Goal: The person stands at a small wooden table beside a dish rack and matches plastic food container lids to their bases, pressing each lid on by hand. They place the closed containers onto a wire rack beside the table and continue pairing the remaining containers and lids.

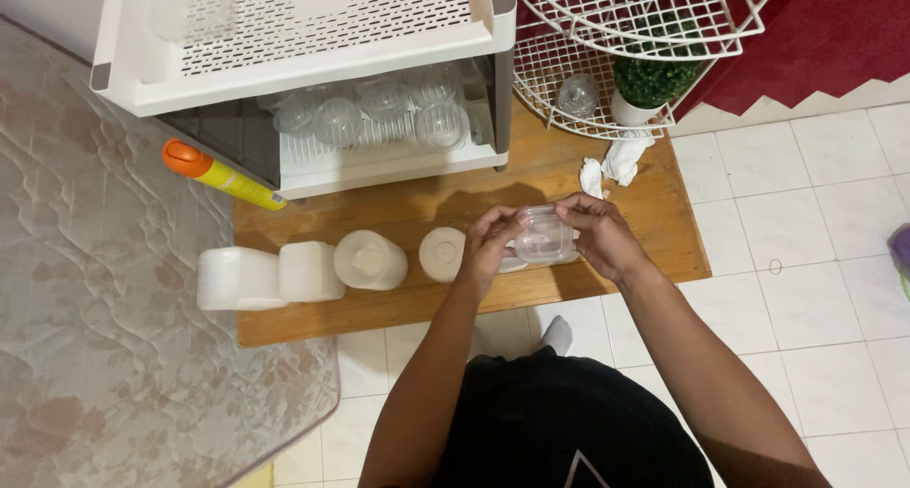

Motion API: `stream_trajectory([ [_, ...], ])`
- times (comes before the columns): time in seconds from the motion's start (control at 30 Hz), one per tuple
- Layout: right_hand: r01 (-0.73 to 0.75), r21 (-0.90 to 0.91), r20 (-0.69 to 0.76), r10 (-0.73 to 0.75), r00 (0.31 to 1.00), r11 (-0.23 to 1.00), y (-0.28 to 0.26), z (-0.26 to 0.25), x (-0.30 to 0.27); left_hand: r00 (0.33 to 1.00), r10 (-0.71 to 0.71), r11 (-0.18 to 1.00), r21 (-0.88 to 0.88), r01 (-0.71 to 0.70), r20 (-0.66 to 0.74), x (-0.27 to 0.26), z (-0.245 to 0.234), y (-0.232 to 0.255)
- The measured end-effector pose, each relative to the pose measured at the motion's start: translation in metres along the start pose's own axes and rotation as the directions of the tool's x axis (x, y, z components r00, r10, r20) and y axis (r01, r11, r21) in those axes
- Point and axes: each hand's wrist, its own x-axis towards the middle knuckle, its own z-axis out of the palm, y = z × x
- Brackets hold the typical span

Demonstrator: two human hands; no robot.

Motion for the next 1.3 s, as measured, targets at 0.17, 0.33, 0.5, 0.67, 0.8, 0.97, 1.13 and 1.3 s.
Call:
stream_trajectory([
  [0.17, -0.008, -0.091, -0.001, 0.008, 1.0, 0.996, -0.004, 0.007, -0.002, 0.996, -0.012, 1.0, -0.02, 0.01, -0.094, 0.0, 0.003, 0.005],
  [0.33, 0.05, -0.199, 0.105, -0.029, 0.994, 0.979, -0.007, 0.013, -0.011, 0.992, 0.007, 0.999, 0.048, -0.001, -0.129, 0.005, 0.003, 0.008],
  [0.5, 0.037, -0.203, 0.054, -0.027, 0.998, 0.978, -0.004, 0.017, -0.016, 0.989, 0.036, 0.998, 0.046, -0.029, -0.14, 0.01, 0.004, -0.002],
  [0.67, 0.05, -0.135, -0.006, -0.052, 0.999, 0.99, -0.008, 0.015, -0.015, 0.997, -0.009, 1.0, -0.003, 0.01, 0.073, 0.014, -0.001, -0.013],
  [0.8, 0.012, -0.099, -0.021, -0.015, 1.0, 0.995, -0.012, 0.016, -0.018, 0.988, 0.025, 1.0, -0.001, -0.025, 0.153, 0.013, -0.004, -0.016],
  [0.97, 0.052, -0.152, 0.029, -0.048, 0.998, 0.987, -0.016, 0.021, -0.026, 0.988, 0.001, 0.999, -0.039, 0.005, 0.152, 0.012, -0.006, -0.014],
  [1.13, 0.101, -0.117, 0.017, -0.1, 0.995, 0.988, -0.016, 0.028, -0.035, 0.981, 0.002, 1.0, -0.002, -0.001, 0.193, 0.014, -0.006, -0.011],
  [1.3, 0.112, -0.121, -0.005, -0.113, 0.994, 0.986, -0.021, 0.033, -0.039, 0.972, -0.018, 0.999, -0.023, 0.024, 0.235, 0.02, -0.01, -0.003],
])
